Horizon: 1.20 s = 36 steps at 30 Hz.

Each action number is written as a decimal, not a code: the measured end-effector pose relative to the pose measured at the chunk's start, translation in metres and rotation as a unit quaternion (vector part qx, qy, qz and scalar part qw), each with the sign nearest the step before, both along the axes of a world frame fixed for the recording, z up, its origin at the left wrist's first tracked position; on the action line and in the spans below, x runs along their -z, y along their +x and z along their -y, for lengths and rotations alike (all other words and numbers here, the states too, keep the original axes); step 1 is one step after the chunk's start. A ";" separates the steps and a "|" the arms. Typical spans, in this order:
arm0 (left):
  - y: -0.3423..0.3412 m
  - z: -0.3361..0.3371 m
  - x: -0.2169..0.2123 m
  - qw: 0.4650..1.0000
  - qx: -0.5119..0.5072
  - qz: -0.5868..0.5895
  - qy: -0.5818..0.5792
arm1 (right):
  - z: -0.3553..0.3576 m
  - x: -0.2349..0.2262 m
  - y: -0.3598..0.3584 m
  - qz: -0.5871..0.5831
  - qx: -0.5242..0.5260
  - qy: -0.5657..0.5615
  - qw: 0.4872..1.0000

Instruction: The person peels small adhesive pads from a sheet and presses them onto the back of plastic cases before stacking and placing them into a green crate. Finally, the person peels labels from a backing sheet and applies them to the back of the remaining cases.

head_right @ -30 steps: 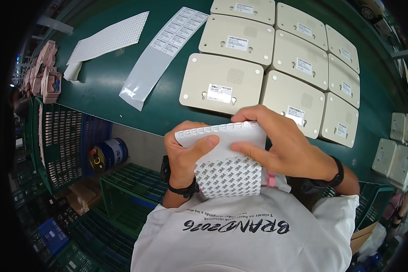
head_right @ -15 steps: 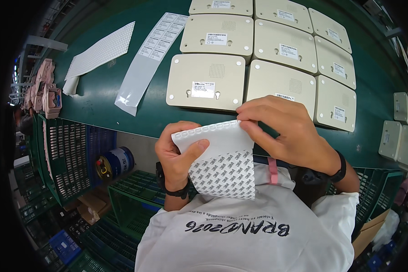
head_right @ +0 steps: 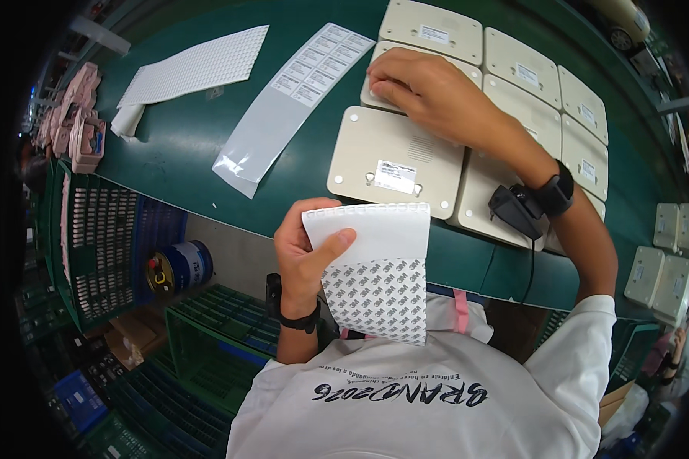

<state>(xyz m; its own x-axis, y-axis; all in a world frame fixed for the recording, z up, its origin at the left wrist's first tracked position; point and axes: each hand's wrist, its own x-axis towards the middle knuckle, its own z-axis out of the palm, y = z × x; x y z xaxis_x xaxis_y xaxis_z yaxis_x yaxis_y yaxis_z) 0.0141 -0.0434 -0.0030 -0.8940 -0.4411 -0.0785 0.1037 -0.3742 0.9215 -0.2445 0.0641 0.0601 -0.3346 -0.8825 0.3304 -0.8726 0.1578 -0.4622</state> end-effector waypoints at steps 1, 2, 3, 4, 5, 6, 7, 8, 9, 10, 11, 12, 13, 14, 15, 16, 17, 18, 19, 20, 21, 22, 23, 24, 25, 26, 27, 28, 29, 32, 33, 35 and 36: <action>0.000 0.000 0.000 1.000 0.007 -0.002 0.000 | 0.005 0.004 0.000 -0.023 -0.016 0.004 1.000; 0.001 0.000 0.001 1.000 0.012 -0.005 0.001 | 0.008 0.005 0.001 -0.023 -0.021 0.000 1.000; 0.002 0.000 0.001 1.000 0.016 -0.005 0.008 | 0.009 0.006 0.002 -0.024 -0.019 0.006 1.000; 0.002 0.000 0.001 1.000 0.010 -0.007 0.009 | 0.008 0.006 0.003 -0.024 -0.015 0.011 1.000; 0.002 0.001 0.001 1.000 0.014 -0.008 0.010 | 0.008 0.005 0.002 -0.023 -0.006 0.008 1.000; 0.002 0.001 0.001 1.000 0.021 -0.010 0.010 | 0.007 0.004 0.002 -0.024 -0.013 0.020 0.999; 0.001 0.001 0.001 0.999 0.030 -0.012 0.008 | 0.007 0.004 0.002 -0.038 -0.014 0.019 0.999; 0.001 0.001 0.001 0.999 0.030 -0.012 0.011 | 0.006 0.004 0.002 -0.052 -0.014 0.017 0.998; 0.001 0.002 0.001 0.999 0.033 -0.014 0.012 | 0.006 0.004 0.002 -0.064 -0.016 0.017 0.998; 0.001 0.002 0.000 0.999 0.037 -0.016 0.013 | 0.007 0.004 0.003 -0.063 -0.011 0.017 0.998; 0.001 0.002 0.000 0.999 0.041 -0.018 0.014 | 0.007 0.004 0.005 -0.103 -0.017 0.022 0.994; 0.001 0.002 0.000 0.999 0.042 -0.017 0.016 | 0.007 0.003 0.007 -0.143 -0.023 0.026 0.989; 0.001 0.003 0.000 0.999 0.045 -0.015 0.015 | 0.007 0.002 0.010 -0.176 -0.020 0.038 0.983; 0.001 0.003 0.001 0.999 0.047 -0.014 0.014 | 0.006 0.000 0.013 -0.181 -0.028 0.031 0.983; 0.001 0.003 0.001 0.999 0.050 -0.014 0.012 | 0.003 -0.002 0.017 -0.210 -0.028 0.061 0.975; 0.002 0.004 0.001 0.999 0.050 -0.015 0.012 | 0.001 -0.003 0.020 -0.240 -0.029 0.091 0.966; 0.002 0.004 0.001 0.999 0.048 -0.014 0.010 | -0.002 -0.004 0.023 -0.269 -0.029 0.121 0.955; 0.002 0.003 0.001 0.999 0.046 -0.013 0.009 | -0.003 -0.004 0.024 -0.270 -0.029 0.121 0.955; 0.002 0.003 0.000 0.999 0.043 -0.012 0.011 | -0.005 -0.003 0.025 -0.271 -0.030 0.112 0.956; 0.001 0.002 0.000 0.999 0.043 -0.015 0.004 | -0.006 -0.003 0.024 -0.272 -0.031 0.103 0.956; 0.001 0.002 -0.001 0.999 0.033 -0.012 0.013 | -0.006 -0.002 0.024 -0.275 -0.035 0.097 0.956; 0.000 0.001 -0.002 0.999 0.022 -0.010 0.023 | -0.005 -0.003 0.022 -0.275 -0.031 0.092 0.957; 0.000 0.001 -0.003 0.999 0.011 -0.009 0.033 | -0.004 -0.005 0.021 -0.260 -0.034 0.093 0.961; -0.001 0.001 -0.004 0.999 0.009 -0.011 0.031 | -0.002 -0.009 0.022 -0.245 -0.040 0.094 0.964; 0.000 0.001 -0.005 0.999 0.004 -0.008 0.036 | 0.000 -0.013 0.024 -0.220 -0.029 0.124 0.967; 0.001 0.001 -0.007 0.999 -0.001 -0.004 0.040 | 0.001 -0.019 0.030 -0.226 -0.049 0.091 0.969; 0.003 0.001 -0.009 0.999 -0.006 0.005 0.044 | 0.000 -0.026 0.038 -0.141 -0.046 0.084 0.985; 0.005 0.001 -0.012 0.999 -0.006 0.004 0.036 | -0.003 -0.034 0.049 -0.054 -0.043 0.075 0.995; 0.008 0.000 -0.014 1.000 -0.017 -0.008 0.017 | -0.005 -0.040 0.059 0.045 -0.012 0.097 0.994; 0.015 -0.004 -0.018 0.999 -0.044 -0.023 -0.009 | -0.028 -0.046 0.105 0.225 -0.113 0.101 0.962; 0.015 -0.004 -0.018 0.998 -0.030 -0.034 -0.047 | -0.034 -0.044 0.109 0.234 -0.091 0.097 0.963; 0.014 -0.004 -0.019 0.990 -0.002 -0.061 -0.124 | -0.045 -0.040 0.113 0.271 -0.065 0.110 0.954; 0.014 -0.005 -0.020 0.990 0.001 -0.062 -0.125 | -0.049 -0.038 0.114 0.292 -0.043 0.116 0.948</action>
<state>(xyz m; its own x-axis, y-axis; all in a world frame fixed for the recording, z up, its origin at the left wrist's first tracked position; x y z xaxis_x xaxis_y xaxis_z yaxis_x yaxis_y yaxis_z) 0.0277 -0.0381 0.0166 -0.8906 -0.4317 0.1429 0.2209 -0.1361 0.9658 -0.1305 0.1134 0.0978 -0.3246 -0.9410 -0.0960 -0.4926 0.2548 -0.8321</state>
